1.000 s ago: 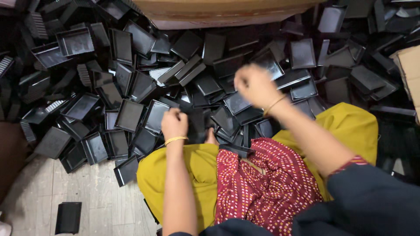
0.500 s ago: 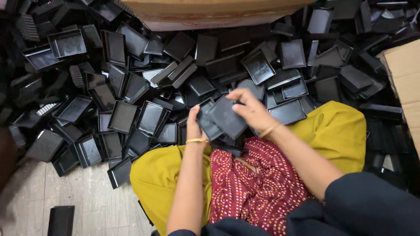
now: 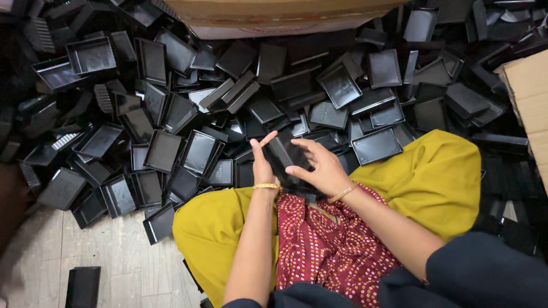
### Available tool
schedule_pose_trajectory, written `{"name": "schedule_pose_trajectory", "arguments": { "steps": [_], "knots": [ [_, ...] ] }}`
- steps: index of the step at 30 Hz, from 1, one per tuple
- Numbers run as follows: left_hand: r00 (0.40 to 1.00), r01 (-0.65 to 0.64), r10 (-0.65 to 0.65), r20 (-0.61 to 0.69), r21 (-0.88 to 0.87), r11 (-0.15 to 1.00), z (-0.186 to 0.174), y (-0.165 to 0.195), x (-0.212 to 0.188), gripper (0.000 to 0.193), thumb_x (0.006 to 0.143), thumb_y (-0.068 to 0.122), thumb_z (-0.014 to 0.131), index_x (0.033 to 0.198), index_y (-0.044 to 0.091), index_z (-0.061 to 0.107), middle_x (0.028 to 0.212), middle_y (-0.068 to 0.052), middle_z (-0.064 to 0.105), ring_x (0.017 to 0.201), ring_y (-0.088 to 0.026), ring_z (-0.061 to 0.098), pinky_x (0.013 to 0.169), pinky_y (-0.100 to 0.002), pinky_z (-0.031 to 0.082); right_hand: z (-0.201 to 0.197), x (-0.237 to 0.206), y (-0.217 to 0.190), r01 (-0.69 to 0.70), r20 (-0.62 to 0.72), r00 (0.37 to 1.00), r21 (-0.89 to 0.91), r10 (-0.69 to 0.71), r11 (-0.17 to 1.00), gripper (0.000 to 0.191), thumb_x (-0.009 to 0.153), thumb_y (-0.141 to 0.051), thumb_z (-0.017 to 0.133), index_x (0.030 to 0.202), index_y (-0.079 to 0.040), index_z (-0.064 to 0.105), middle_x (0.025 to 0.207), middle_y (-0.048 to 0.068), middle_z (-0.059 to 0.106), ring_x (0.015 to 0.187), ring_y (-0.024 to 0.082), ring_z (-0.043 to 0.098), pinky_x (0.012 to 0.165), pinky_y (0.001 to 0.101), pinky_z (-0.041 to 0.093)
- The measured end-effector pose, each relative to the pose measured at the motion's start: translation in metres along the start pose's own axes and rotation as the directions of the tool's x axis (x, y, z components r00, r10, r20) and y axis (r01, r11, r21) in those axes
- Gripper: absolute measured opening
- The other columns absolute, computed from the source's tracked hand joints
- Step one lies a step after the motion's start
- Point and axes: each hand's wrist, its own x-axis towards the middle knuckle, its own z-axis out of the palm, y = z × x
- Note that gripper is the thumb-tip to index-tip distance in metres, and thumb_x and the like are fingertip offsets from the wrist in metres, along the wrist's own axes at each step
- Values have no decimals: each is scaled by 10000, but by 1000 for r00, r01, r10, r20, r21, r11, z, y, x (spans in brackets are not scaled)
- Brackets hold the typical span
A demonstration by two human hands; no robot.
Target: The person sits on the floor and repeatedly picks up small black plastic trays from a large pile, opens them, and places them into a cardboard box. The person handles the trays one at a time, inspecting each before placing it in the box.
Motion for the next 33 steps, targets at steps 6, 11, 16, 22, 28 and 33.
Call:
{"name": "schedule_pose_trajectory", "arguments": {
  "steps": [6, 11, 16, 22, 28, 33],
  "knots": [
    [999, -44, 44, 22, 6, 999, 0, -13, 3, 625, 1036, 590, 352, 1309, 96, 620, 1051, -104, 700, 928, -213, 680, 872, -371, 565, 4, -3, 2, -19, 30, 999, -259, 28, 966, 675, 770, -325, 849, 1374, -151, 604, 1303, 108, 636, 1145, 218, 667, 946, 381, 570],
    [968, -250, 232, 96, 261, 933, -6, -10, 6, 604, 1075, 553, 319, 1103, 60, 668, 1046, -83, 729, 959, -201, 696, 902, -338, 553, -15, 10, 11, -375, 274, 896, 52, 348, 925, 583, 835, -304, 793, 1371, -116, 662, 1176, 106, 678, 1025, 200, 643, 858, 342, 524],
    [771, -401, 634, 62, 820, 407, -1, 12, 9, 679, 1094, 427, 291, 705, 29, 681, 647, -99, 665, 636, -249, 665, 673, -371, 509, -6, -3, 17, -432, 303, 898, 473, 319, 768, 515, 879, -270, 757, 1269, 37, 621, 1152, 76, 720, 1074, 177, 683, 952, 374, 563],
    [738, -392, 674, -16, 804, 448, 12, 24, -5, 680, 1124, 398, 239, 692, 2, 584, 610, -105, 591, 586, -264, 567, 632, -385, 456, 15, -25, -19, 5, -86, 996, -64, -11, 998, 416, 838, -197, 777, 1198, -11, 682, 1043, 88, 780, 943, 221, 768, 843, 326, 609],
    [808, -419, 579, 112, 800, 429, -8, 30, 1, 405, 1102, 310, 455, 900, 26, 662, 798, -134, 681, 726, -316, 647, 713, -396, 531, -71, 68, -135, 309, -287, 866, -340, -410, 888, 292, 1012, -240, 713, 1169, -7, 634, 924, 62, 666, 819, 153, 696, 734, 323, 554],
    [919, -172, 341, 198, 979, -107, -17, -4, 6, 152, 940, 226, 640, 947, 77, 667, 967, -177, 719, 890, -428, 688, 766, -525, 547, -101, 130, -136, 546, -249, 693, -432, -677, 718, 171, 1124, -139, 688, 1017, -16, 638, 940, 58, 674, 830, 166, 661, 773, 345, 547]
  ]
}}
